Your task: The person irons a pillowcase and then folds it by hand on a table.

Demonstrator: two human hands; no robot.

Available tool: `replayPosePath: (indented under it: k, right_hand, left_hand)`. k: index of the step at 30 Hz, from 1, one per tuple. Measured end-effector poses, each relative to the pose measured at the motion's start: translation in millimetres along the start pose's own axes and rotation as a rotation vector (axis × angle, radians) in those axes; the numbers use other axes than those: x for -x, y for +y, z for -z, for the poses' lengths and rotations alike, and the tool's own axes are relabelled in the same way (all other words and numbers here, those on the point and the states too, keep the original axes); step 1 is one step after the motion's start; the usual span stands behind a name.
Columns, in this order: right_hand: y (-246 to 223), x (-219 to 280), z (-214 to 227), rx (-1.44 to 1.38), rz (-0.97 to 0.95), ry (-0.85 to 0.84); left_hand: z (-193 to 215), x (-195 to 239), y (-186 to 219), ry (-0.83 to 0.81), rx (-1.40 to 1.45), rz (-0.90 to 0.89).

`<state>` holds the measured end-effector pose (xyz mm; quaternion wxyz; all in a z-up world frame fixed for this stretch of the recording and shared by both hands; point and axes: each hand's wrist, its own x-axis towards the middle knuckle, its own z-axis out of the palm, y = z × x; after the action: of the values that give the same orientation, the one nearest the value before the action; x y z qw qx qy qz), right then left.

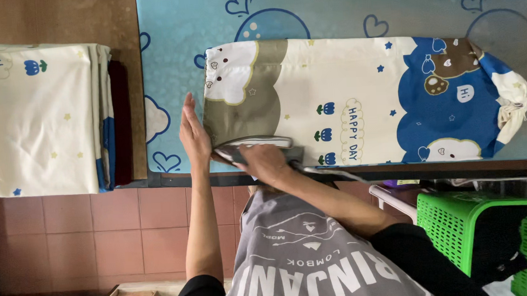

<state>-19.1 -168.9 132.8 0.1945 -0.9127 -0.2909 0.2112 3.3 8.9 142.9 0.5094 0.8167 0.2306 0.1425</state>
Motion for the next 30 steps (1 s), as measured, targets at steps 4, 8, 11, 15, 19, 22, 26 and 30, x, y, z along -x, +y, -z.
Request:
replayPosePath:
  k: [4, 8, 11, 15, 19, 22, 26, 30]
  right_hand:
    - [-3.0, -16.2, -19.5, 0.065, 0.037, -0.019]
    - [53.0, -3.4, 1.5, 0.055, -0.261, -0.048]
    - [76.2, -7.1, 35.7, 0.086, -0.366, 0.041]
    - [67.2, -48.5, 57.3, 0.065, -0.299, 0.077]
    - [88.1, -127.9, 57.3, 0.031, -0.298, 0.261]
    - [117.9, -154.6, 66.0, -0.020, -0.448, 0.357]
    - [146.9, -116.6, 105.4, -0.055, -0.560, 0.413]
    - [217.1, -77.9, 112.4, -0.064, -0.753, 0.471]
  left_hand:
    - [-8.0, 2.4, 16.5, 0.075, 0.011, -0.031]
    - [-48.3, 22.7, -9.4, 0.126, -0.020, -0.137]
    - [-76.8, 44.4, -39.1, 0.071, -0.066, -0.216]
    - [-104.0, 53.7, -74.4, 0.023, -0.334, -0.356]
    - [-115.8, 54.2, -74.3, -0.056, -0.782, -0.336]
    - [-120.7, 58.6, -82.5, -0.178, -0.910, -0.237]
    - [-136.1, 50.7, -61.9, -0.117, -0.898, -0.307]
    - [-178.5, 25.9, -40.5, -0.190, -0.769, -0.432]
